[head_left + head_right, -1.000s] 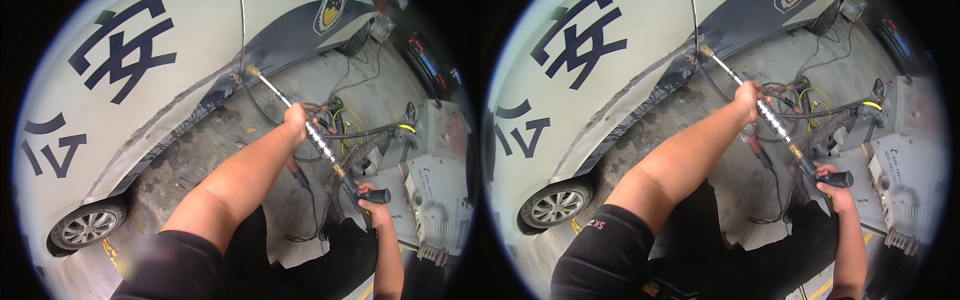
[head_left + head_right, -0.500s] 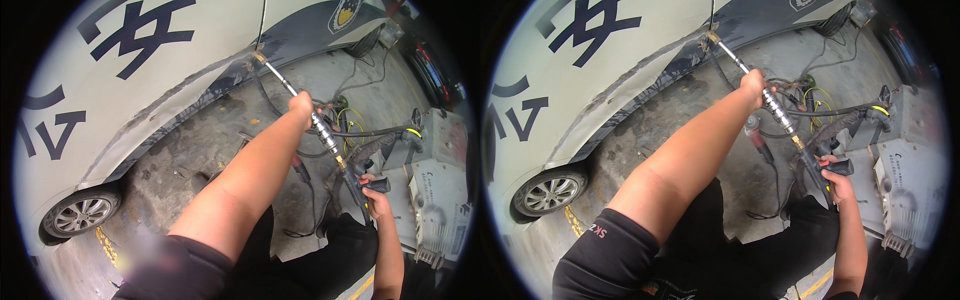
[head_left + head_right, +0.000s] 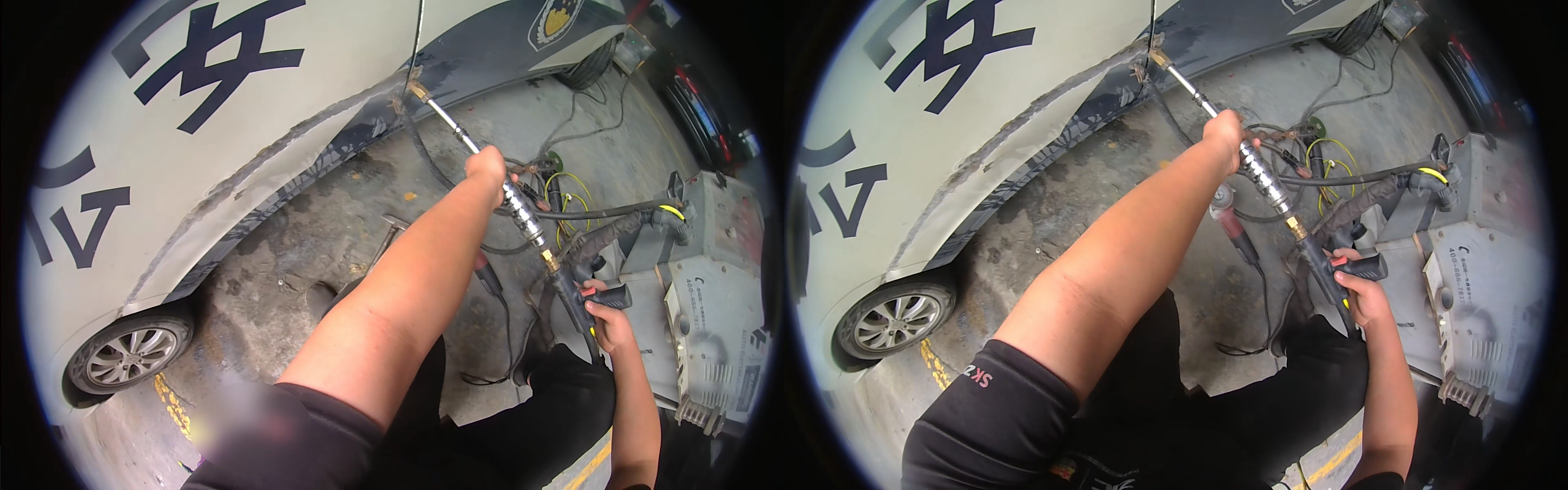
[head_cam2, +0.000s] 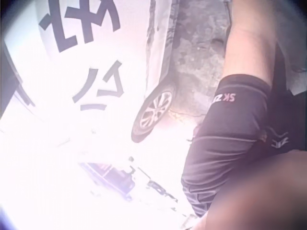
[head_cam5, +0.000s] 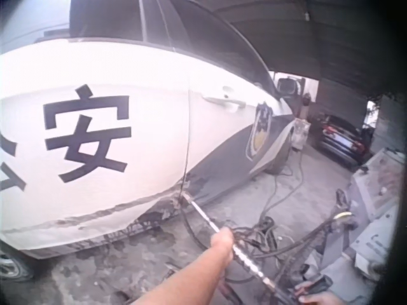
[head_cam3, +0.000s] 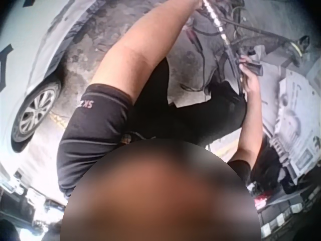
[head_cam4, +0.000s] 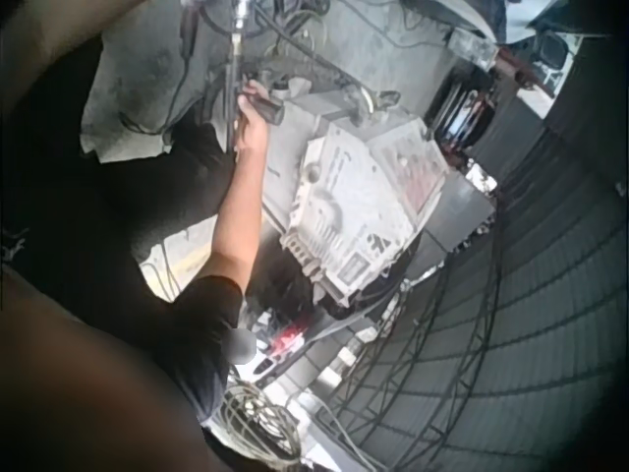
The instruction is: The person uses a pneumatic dent puller attached to the side panel of a white police car to pull out a dent. They repeatedly apply the tool along the damaged area and occasionally tap the panel with a hammer to adjust the metal.
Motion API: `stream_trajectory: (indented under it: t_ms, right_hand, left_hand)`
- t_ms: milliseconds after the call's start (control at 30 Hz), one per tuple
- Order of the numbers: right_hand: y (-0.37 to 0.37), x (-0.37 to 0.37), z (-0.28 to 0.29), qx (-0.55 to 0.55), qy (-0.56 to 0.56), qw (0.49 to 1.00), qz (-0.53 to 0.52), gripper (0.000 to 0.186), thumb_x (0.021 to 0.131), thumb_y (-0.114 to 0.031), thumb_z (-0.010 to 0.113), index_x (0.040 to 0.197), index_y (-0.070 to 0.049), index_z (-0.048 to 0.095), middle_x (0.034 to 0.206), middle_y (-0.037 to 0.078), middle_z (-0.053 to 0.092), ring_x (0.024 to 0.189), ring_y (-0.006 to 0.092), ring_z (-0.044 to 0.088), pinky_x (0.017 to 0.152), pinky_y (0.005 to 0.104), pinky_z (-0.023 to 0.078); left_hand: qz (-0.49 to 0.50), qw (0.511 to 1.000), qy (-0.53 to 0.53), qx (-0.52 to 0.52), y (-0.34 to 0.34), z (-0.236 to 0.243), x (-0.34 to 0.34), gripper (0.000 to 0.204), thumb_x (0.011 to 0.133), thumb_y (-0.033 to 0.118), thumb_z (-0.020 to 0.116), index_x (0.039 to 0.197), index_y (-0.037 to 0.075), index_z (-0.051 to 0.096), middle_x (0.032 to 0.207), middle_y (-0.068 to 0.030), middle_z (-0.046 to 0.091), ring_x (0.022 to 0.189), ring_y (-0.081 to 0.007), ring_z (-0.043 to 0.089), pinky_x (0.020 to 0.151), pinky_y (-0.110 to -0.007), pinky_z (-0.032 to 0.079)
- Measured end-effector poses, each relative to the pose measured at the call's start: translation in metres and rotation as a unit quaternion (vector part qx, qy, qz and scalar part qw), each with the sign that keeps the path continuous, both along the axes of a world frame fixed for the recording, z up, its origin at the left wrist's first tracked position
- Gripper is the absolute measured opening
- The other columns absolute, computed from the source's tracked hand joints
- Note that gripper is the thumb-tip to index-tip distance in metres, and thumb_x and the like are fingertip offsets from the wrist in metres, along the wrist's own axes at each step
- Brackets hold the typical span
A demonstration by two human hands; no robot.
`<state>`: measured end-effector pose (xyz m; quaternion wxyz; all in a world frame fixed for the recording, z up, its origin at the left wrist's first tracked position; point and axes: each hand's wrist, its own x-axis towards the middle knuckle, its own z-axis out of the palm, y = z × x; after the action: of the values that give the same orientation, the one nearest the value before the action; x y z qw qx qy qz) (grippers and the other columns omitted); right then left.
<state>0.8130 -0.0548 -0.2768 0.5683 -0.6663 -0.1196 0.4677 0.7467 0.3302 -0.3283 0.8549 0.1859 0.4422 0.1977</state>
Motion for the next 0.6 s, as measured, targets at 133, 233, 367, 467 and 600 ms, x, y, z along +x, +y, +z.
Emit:
stream_trajectory:
  t_ms: [133,233,367,467,600]
  right_hand:
    - [0.001,0.0,-0.001,-0.005,0.002,1.0,-0.006,0.049,0.085,-0.004,0.073,0.133,-0.006,0.064,0.142,0.015,0.065,0.138,0.0291,0.056,0.12,0.0408,0.038]
    - [0.005,0.001,-0.001,-0.013,-0.003,1.0,-0.007,0.043,0.091,-0.014,0.072,0.133,-0.006,0.065,0.135,0.012,0.07,0.128,0.0266,0.063,0.113,0.0402,0.046]
    - [0.012,0.001,0.002,-0.042,0.079,0.995,-0.039,0.048,0.102,-0.039,0.066,0.137,-0.005,0.065,0.126,0.01,0.075,0.115,0.0245,0.071,0.102,0.0395,0.055]
    - [0.019,-0.002,0.004,-0.113,0.095,0.988,-0.033,0.066,0.103,-0.062,0.058,0.135,-0.005,0.067,0.121,0.012,0.076,0.105,0.0281,0.075,0.089,0.0424,0.059]
    - [0.026,-0.002,0.0,-0.168,0.134,0.975,-0.056,0.071,0.1,-0.072,0.058,0.13,-0.008,0.065,0.114,0.013,0.076,0.093,0.0331,0.076,0.076,0.0465,0.061]
  left_hand:
    - [0.012,1.0,0.003,0.002,-0.001,0.003,-0.001,0.028,0.103,0.017,0.054,0.122,-0.004,0.052,0.094,-0.0161,0.057,0.061,-0.0271,0.063,0.055,-0.044,0.055]
    - [0.024,0.999,0.024,0.007,-0.004,0.009,-0.004,0.033,0.098,0.013,0.045,0.121,-0.006,0.058,0.096,-0.0175,0.062,0.062,-0.0271,0.06,0.056,-0.044,0.05]
    - [0.03,0.999,0.033,0.018,-0.008,0.017,-0.008,0.034,0.098,0.015,0.046,0.122,-0.006,0.059,0.097,-0.0185,0.062,0.063,-0.0269,0.061,0.057,-0.043,0.051]
    - [0.035,0.998,0.038,0.02,-0.01,0.022,-0.011,0.037,0.104,0.024,0.048,0.122,-0.006,0.059,0.1,-0.018,0.063,0.066,-0.0266,0.062,0.058,-0.042,0.052]
    - [0.046,0.998,0.033,0.016,-0.013,0.024,-0.015,0.058,0.112,0.049,0.04,0.124,-0.004,0.06,0.106,-0.0162,0.064,0.067,-0.0259,0.062,0.062,-0.043,0.053]
